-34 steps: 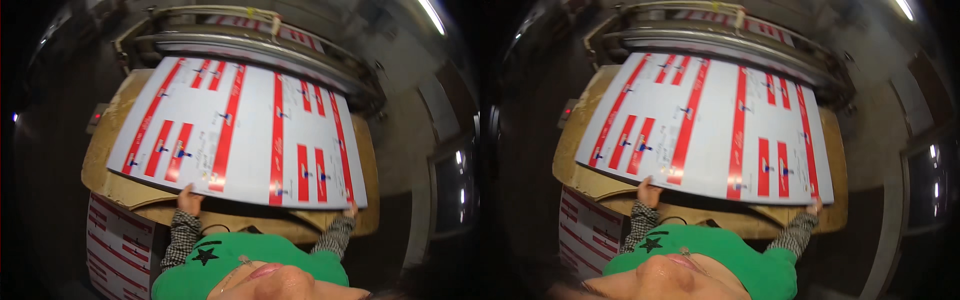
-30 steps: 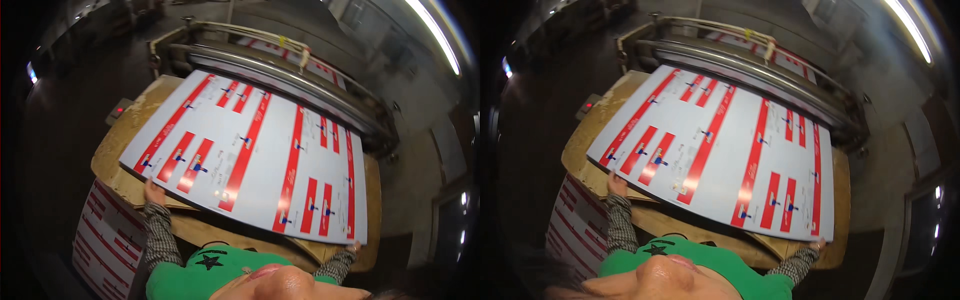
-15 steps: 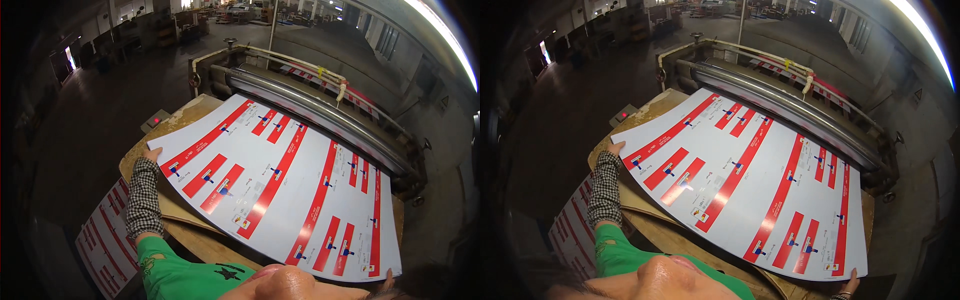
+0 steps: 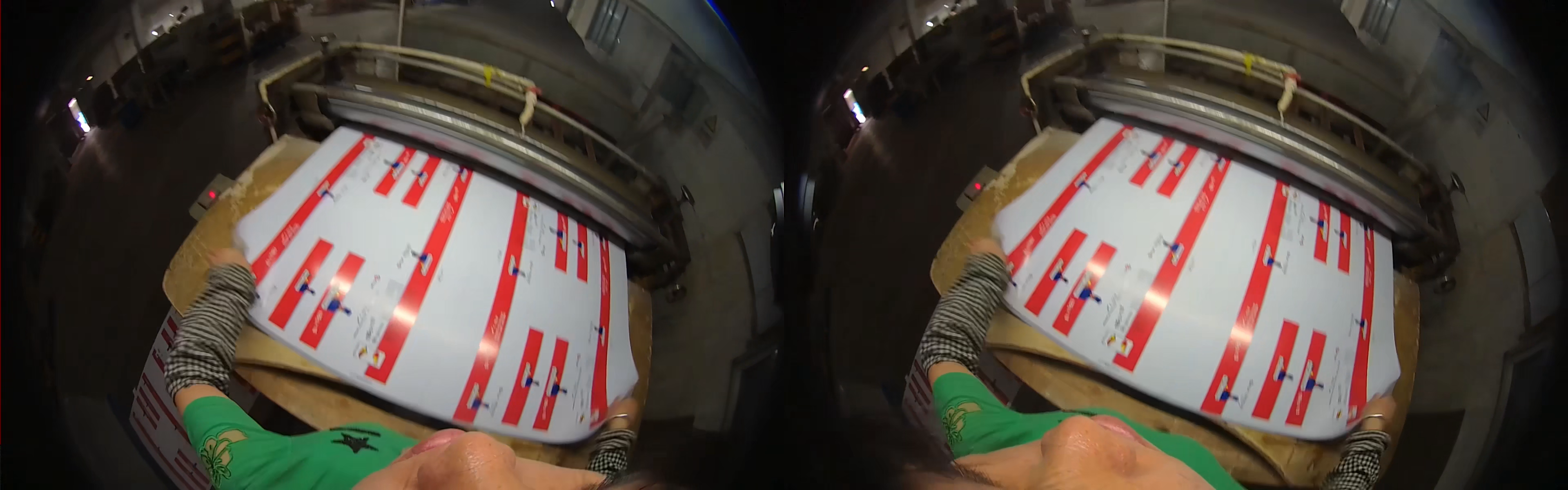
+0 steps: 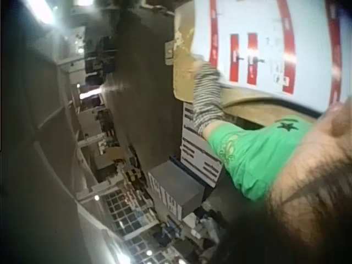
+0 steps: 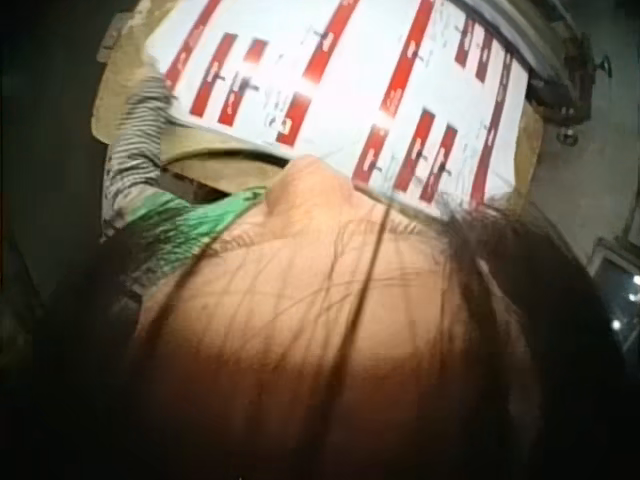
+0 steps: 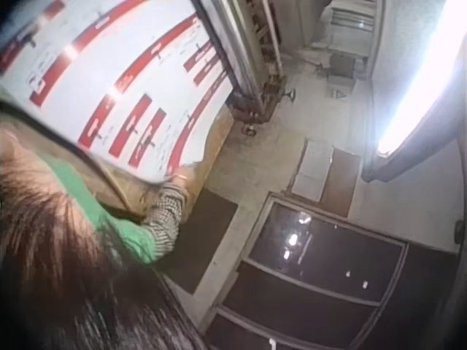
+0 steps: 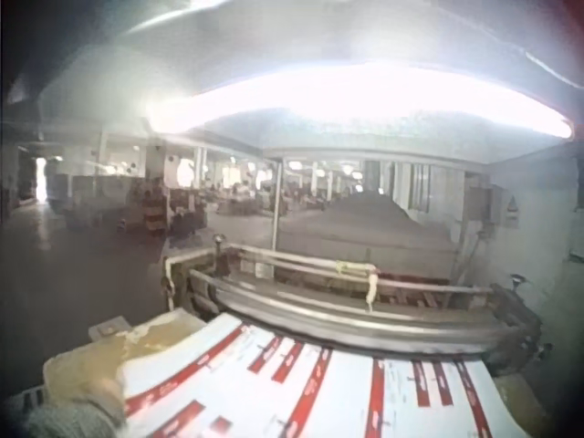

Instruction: The person repeatedly picks up large printed sheets from a stack on the floor and places them onto a wooden board on a machine. The person aligns the sheets by hand before stacking them. The person also briefly handles a small white card and a white sheet of paper.

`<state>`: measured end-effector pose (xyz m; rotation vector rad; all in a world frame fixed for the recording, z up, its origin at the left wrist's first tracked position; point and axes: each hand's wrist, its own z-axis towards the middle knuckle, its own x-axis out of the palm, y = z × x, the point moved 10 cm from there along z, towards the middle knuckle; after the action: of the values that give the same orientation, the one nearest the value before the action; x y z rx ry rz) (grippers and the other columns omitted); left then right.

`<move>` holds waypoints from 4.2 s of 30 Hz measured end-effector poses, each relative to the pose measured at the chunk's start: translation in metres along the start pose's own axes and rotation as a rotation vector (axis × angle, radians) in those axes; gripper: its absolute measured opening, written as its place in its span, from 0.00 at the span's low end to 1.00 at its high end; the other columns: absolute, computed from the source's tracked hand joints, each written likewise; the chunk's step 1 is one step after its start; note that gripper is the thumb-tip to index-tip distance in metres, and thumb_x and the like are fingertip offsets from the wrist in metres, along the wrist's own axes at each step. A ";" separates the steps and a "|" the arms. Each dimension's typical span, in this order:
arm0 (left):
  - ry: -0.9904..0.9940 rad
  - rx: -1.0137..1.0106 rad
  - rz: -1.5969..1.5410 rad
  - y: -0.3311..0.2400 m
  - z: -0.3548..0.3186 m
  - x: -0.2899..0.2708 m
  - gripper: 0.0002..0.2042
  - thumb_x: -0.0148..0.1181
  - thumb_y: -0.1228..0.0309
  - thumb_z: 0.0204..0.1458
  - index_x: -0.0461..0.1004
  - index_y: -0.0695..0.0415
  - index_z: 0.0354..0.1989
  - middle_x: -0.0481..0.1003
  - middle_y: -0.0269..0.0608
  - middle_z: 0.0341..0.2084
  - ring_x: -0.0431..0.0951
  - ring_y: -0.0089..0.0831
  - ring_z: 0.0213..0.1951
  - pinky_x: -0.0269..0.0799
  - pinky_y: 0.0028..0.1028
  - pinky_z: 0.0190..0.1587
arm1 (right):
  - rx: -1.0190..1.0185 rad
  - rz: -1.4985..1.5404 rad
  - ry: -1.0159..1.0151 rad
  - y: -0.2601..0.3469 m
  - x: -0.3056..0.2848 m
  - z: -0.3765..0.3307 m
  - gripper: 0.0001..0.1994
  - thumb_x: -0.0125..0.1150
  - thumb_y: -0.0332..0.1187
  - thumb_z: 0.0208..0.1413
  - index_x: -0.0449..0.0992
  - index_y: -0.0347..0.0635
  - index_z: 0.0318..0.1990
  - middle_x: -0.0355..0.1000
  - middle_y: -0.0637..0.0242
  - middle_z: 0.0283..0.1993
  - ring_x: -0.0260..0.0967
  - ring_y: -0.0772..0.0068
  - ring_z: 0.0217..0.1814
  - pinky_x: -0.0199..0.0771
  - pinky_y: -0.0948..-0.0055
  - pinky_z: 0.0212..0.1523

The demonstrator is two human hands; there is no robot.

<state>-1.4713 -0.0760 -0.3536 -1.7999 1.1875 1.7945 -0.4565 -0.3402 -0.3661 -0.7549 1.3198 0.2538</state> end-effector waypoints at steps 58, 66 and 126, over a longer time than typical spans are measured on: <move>1.364 0.149 -1.988 -0.212 -0.380 0.145 0.22 0.47 0.64 0.57 0.57 0.70 0.53 0.67 0.58 0.47 0.71 0.50 0.48 0.71 0.45 0.49 | 1.042 0.972 -0.062 -0.124 0.225 -0.081 0.45 0.48 0.69 0.44 0.72 0.18 0.35 0.72 0.37 0.37 0.72 0.41 0.41 0.73 0.55 0.41; 1.335 0.101 -2.043 -0.204 -0.380 0.156 0.22 0.50 0.66 0.55 0.59 0.71 0.52 0.68 0.56 0.45 0.72 0.51 0.46 0.74 0.43 0.45 | 0.944 0.969 0.013 -0.109 0.190 -0.077 0.41 0.52 0.63 0.48 0.68 0.20 0.45 0.68 0.38 0.46 0.70 0.47 0.43 0.71 0.55 0.44; 1.332 0.362 -2.034 -0.209 -0.371 0.179 0.13 0.53 0.74 0.52 0.68 0.67 0.45 0.74 0.46 0.40 0.77 0.33 0.37 0.75 0.34 0.42 | -1.602 0.257 0.150 0.416 -0.112 -0.373 0.45 0.68 0.48 0.33 0.56 0.39 0.60 0.43 0.42 0.66 0.42 0.40 0.67 0.51 0.44 0.60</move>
<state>-1.0982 -0.2822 -0.5320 -2.0935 -0.4514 -0.7504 -1.0133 -0.2383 -0.4293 -1.9237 1.1620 1.5834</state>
